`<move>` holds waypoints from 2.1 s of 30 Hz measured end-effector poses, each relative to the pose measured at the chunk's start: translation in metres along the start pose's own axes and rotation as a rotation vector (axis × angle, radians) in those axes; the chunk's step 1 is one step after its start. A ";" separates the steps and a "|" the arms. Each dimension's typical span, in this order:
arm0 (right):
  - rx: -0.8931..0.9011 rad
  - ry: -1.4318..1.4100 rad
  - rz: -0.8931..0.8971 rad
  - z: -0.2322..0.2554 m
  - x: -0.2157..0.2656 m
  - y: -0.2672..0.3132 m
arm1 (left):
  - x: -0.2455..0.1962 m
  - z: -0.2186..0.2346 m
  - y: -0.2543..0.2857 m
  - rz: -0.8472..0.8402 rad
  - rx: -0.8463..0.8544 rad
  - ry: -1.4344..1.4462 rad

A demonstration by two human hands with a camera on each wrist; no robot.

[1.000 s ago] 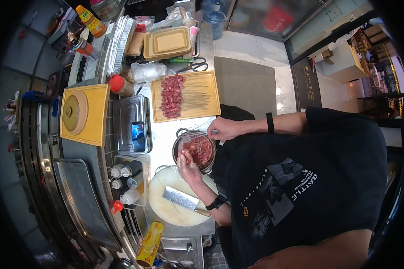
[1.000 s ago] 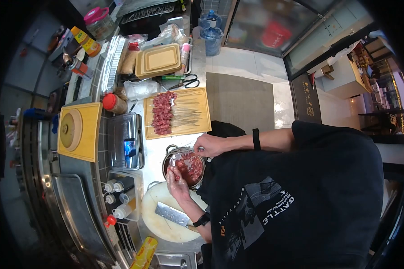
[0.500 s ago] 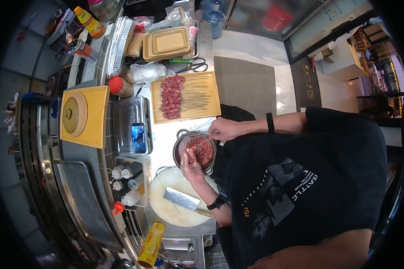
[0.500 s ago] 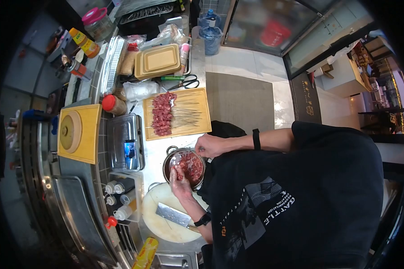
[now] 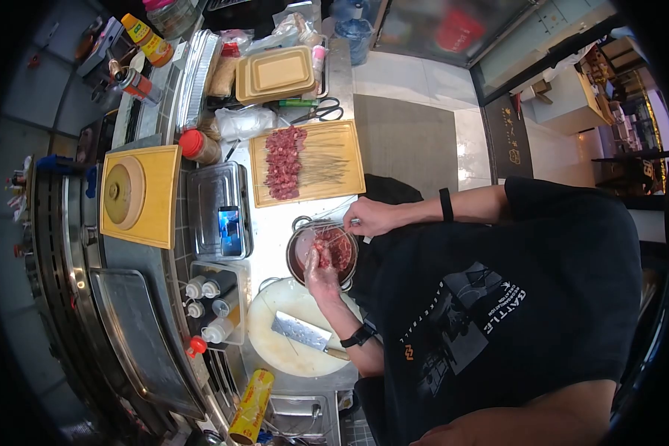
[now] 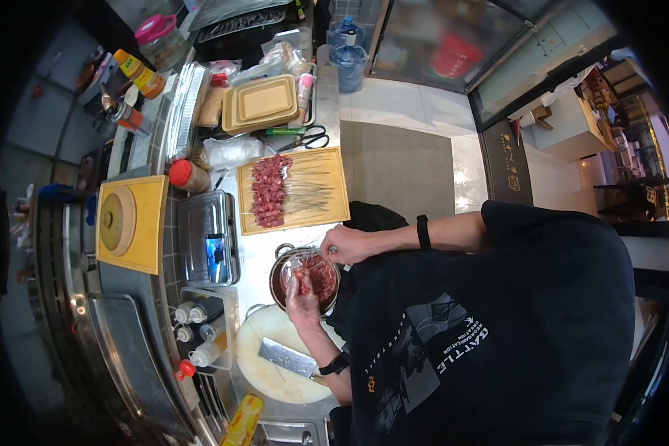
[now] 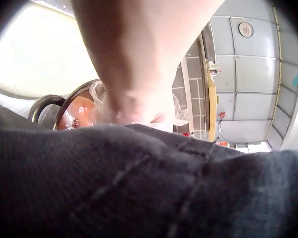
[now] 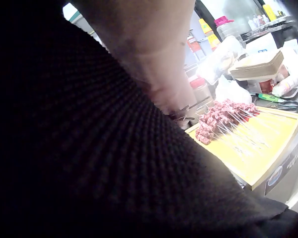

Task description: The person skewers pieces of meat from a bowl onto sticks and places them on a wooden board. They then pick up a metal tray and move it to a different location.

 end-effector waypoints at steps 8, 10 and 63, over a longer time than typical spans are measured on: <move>-0.073 -0.069 0.068 0.004 -0.010 -0.004 | -0.018 -0.012 0.011 -0.173 0.168 0.000; -0.091 -0.071 0.103 0.006 -0.012 -0.004 | -0.022 -0.012 0.014 -0.215 0.156 -0.047; -0.004 -0.075 0.089 -0.005 -0.016 0.000 | -0.010 0.006 -0.002 -0.165 0.012 -0.098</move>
Point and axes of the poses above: each hand's wrist, its own y-axis away from the middle knuckle, its own z-axis out of the back of the hand, x = y × z, the point moved 7 cm from there along -y, towards the middle knuckle, and after that the axes turned 12 degrees about -y, right-handed, at the moved point
